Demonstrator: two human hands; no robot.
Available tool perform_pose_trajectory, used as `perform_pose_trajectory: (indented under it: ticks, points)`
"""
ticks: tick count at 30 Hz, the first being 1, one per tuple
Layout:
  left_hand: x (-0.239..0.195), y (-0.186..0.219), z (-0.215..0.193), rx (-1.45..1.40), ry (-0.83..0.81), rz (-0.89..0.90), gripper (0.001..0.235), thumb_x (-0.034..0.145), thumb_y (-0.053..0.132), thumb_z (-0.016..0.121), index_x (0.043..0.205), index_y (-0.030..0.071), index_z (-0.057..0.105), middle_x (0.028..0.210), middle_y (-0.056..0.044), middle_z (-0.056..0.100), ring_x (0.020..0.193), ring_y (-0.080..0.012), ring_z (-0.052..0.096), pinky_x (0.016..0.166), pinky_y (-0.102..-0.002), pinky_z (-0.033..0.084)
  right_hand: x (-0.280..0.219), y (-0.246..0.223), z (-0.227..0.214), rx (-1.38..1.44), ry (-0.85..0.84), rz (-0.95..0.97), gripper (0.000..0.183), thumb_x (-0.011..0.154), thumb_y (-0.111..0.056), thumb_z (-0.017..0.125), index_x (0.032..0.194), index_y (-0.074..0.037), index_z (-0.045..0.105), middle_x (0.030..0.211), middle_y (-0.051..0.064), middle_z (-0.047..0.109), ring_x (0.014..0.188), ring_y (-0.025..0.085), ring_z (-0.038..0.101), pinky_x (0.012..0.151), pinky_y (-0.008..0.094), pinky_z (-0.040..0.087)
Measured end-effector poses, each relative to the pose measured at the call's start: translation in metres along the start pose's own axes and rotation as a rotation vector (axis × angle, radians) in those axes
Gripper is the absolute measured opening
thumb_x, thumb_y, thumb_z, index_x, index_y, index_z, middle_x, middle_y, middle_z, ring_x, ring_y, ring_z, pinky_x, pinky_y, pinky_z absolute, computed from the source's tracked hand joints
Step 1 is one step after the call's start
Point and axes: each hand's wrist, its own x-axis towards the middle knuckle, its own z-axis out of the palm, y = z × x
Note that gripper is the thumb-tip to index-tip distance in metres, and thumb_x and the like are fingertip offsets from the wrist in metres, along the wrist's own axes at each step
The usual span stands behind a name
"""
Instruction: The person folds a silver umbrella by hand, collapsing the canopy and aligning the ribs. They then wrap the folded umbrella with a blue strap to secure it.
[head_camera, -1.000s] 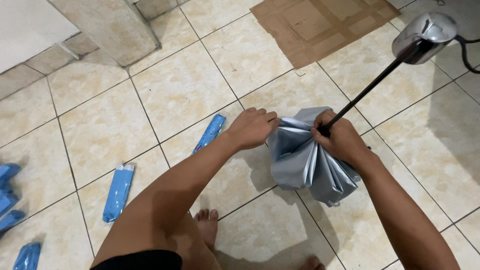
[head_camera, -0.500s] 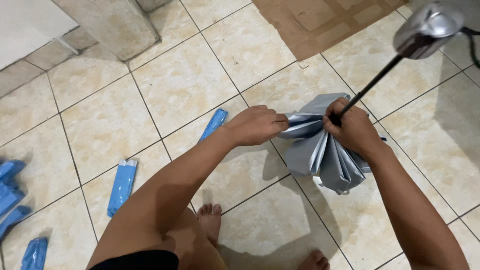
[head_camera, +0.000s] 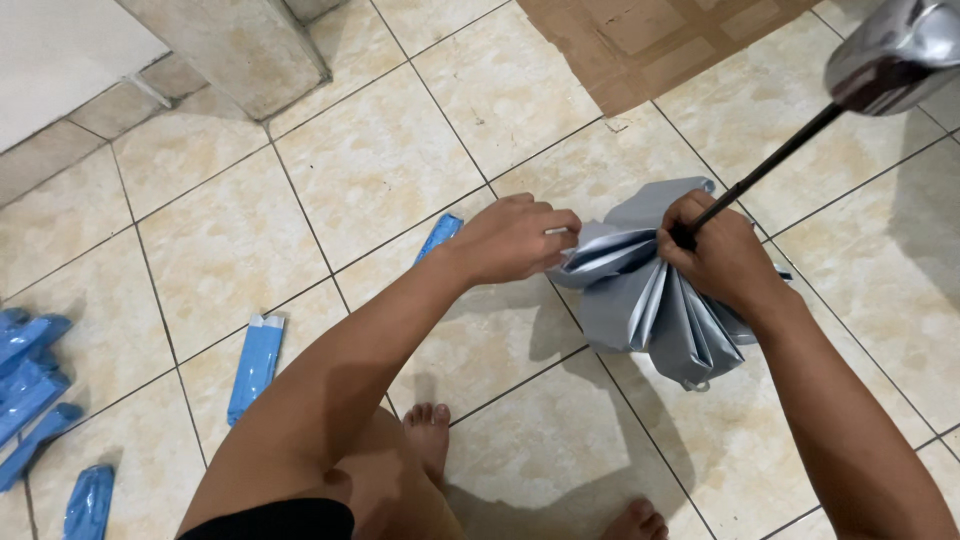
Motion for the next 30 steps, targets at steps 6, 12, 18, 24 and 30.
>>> perform_pose_trajectory:
  ticks: [6, 12, 18, 24, 30]
  points:
    - [0.009, 0.028, -0.014, -0.134, 0.099, 0.096, 0.031, 0.093, 0.045, 0.053, 0.101, 0.014, 0.058, 0.099, -0.001, 0.052, 0.069, -0.0255, 0.058, 0.064, -0.039, 0.048, 0.001, -0.004, -0.002, 0.11, 0.066, 0.037, 0.011, 0.086, -0.015, 0.066, 0.092, -0.007, 0.059, 0.083, 0.016, 0.058, 0.085, 0.041, 0.062, 0.072, 0.046, 0.048]
    - [0.009, 0.016, -0.003, -0.061, 0.022, 0.009, 0.019, 0.089, 0.032, 0.065, 0.096, 0.014, 0.062, 0.11, -0.003, 0.048, 0.076, -0.0257, 0.057, 0.058, -0.043, 0.046, -0.001, 0.001, -0.003, 0.173, 0.107, -0.011, 0.005, 0.089, -0.01, 0.062, 0.09, -0.006, 0.06, 0.086, 0.006, 0.058, 0.072, 0.021, 0.053, 0.067, 0.032, 0.041]
    - [0.009, 0.016, -0.029, -0.405, -0.173, -0.481, 0.018, 0.091, 0.02, 0.043, 0.104, 0.008, 0.045, 0.11, -0.005, 0.05, 0.079, -0.0277, 0.049, 0.075, -0.04, 0.038, -0.005, -0.007, -0.009, 0.2, 0.103, -0.014, 0.003, 0.086, -0.008, 0.061, 0.088, -0.007, 0.058, 0.086, 0.005, 0.058, 0.07, 0.02, 0.052, 0.066, 0.031, 0.041]
    - [0.02, 0.035, -0.071, -0.728, -0.383, -0.741, 0.019, 0.088, 0.023, 0.038, 0.097, 0.016, 0.053, 0.096, -0.006, 0.055, 0.098, -0.0194, 0.049, 0.072, -0.034, 0.037, -0.003, -0.012, -0.009, 0.183, 0.084, 0.059, 0.004, 0.084, -0.011, 0.062, 0.086, -0.009, 0.06, 0.081, 0.002, 0.06, 0.069, 0.018, 0.055, 0.067, 0.031, 0.043]
    - [-0.005, 0.023, -0.017, -0.124, -0.029, -0.129, 0.024, 0.082, 0.0, 0.061, 0.104, 0.009, 0.054, 0.113, -0.01, 0.051, 0.067, -0.0337, 0.051, 0.045, -0.041, 0.04, -0.003, -0.015, -0.008, 0.158, 0.094, 0.024, 0.006, 0.084, -0.012, 0.062, 0.089, -0.009, 0.06, 0.088, 0.003, 0.06, 0.076, 0.021, 0.058, 0.07, 0.032, 0.043]
